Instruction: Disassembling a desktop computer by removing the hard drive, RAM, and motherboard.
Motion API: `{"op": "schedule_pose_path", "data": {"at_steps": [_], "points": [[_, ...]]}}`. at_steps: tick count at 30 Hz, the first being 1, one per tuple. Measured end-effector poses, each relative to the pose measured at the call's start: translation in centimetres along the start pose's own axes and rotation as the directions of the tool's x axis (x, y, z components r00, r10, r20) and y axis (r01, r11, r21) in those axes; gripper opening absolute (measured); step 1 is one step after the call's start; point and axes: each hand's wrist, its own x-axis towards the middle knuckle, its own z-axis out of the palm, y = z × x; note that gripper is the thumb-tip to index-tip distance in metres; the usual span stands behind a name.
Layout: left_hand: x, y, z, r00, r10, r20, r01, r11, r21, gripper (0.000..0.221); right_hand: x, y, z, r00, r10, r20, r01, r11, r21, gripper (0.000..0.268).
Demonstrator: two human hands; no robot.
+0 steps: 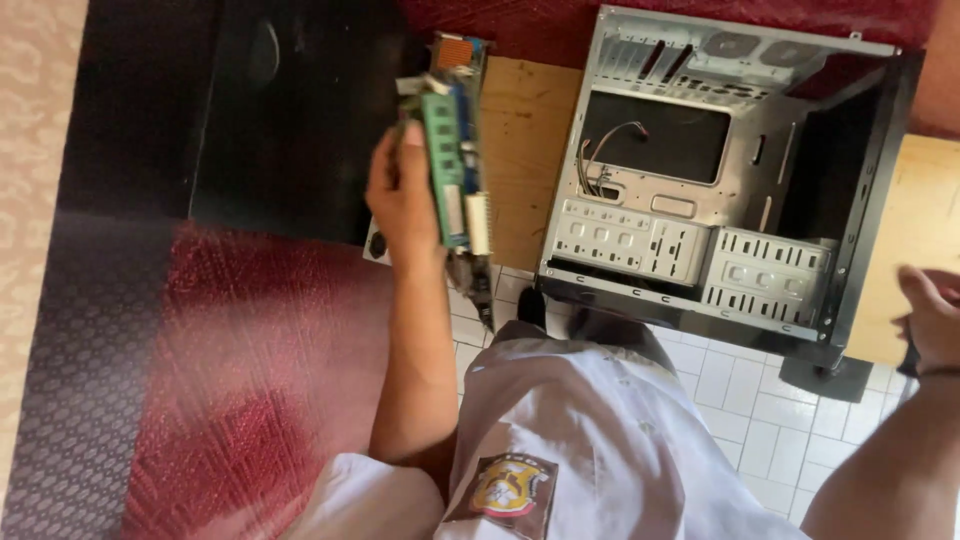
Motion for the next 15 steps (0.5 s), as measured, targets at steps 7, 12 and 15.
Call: {"op": "schedule_pose_path", "data": {"at_steps": [7, 12, 15], "points": [[-1.8, -2.4, 4.3, 0.986, -0.106, 0.128, 0.063, 0.952, 0.3, 0.057, 1.8, -16.5, 1.8, 0.965, 0.232, 0.12, -0.175, 0.915, -0.363, 0.058], [0.7, -8.7, 8.4, 0.994, 0.09, 0.055, -0.106, 0.88, 0.464, 0.078, 3.6, -16.6, 2.6, 0.943, 0.266, 0.197, -0.071, 0.744, -0.664, 0.057], [1.2, -10.0, 9.2, 0.991, 0.094, 0.091, -0.126, 0.866, 0.484, 0.076, 5.1, -13.5, 3.5, 0.968, 0.179, 0.178, -0.004, 0.716, -0.698, 0.049]]}}
